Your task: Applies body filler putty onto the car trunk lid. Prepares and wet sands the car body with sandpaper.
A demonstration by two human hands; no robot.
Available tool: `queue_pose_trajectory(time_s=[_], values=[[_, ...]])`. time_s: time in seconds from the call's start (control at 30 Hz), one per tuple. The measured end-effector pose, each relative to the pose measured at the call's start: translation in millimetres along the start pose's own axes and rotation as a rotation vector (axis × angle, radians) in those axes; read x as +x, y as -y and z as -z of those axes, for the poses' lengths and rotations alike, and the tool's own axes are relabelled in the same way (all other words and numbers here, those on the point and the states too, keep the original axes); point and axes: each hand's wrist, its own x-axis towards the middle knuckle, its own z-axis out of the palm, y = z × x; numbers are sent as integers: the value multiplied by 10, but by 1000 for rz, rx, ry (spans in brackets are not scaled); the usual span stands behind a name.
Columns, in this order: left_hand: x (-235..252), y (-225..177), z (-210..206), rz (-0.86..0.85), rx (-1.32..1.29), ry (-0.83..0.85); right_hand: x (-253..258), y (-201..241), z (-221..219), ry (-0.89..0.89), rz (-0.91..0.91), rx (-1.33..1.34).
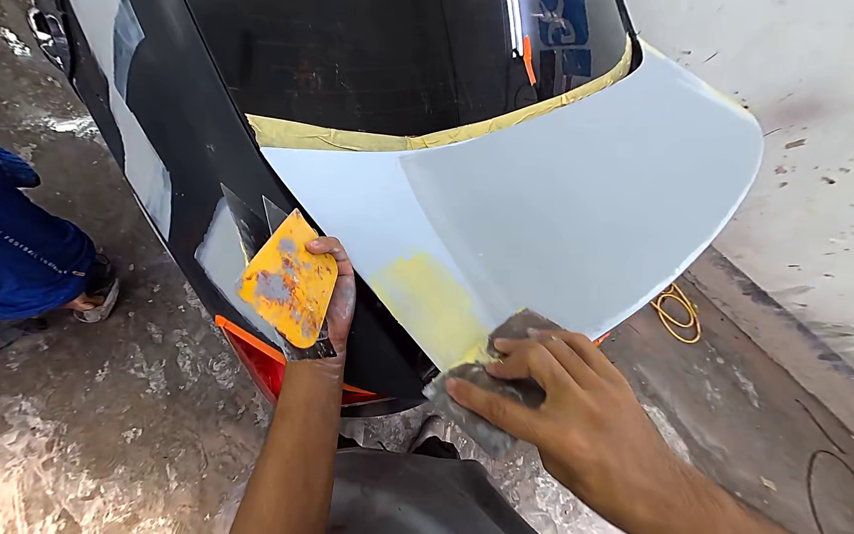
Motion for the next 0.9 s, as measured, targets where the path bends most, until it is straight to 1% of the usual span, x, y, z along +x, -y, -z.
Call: queue_pose_trajectory(time_s=[0.1,0.17,0.23,0.27,0.3,0.37,0.4,0.47,0.5,0.6,0.67,0.73,0.77,0.8,0.9], values=[[-1,30,-18,-38,21,-29,-208,73,50,7,-19,-25],[5,26,-14,-36,8,-36,-262,137,202,118,-34,-33],[14,4,-15,-27,2,-46,-226,198,442,257,-77,53],[18,-17,-8,-18,13,-50,-212,198,534,239,-128,150],[22,-50,33,-1,25,-23,-209,171,612,161,-192,261],[48,-148,127,29,104,108,-184,73,708,-89,-304,464],[25,-139,16,-29,263,96,-156,41,693,-242,-341,523],[-52,-88,-302,-132,676,64,-68,74,545,-549,-399,654],[-104,-40,-447,-176,826,70,-11,132,454,-665,-425,745],[-338,169,-714,-324,1202,40,207,392,214,-894,-450,976],[-501,358,-766,-396,1363,-48,359,572,143,-966,-439,1055],[-585,563,-778,-538,1506,-183,434,703,132,-959,-399,1058],[-600,631,-787,-595,1563,-216,439,745,135,-944,-379,1022],[-601,671,-802,-642,1610,-227,431,772,143,-918,-371,971],[-578,719,-875,-790,1717,-191,354,748,164,-728,-367,755]])
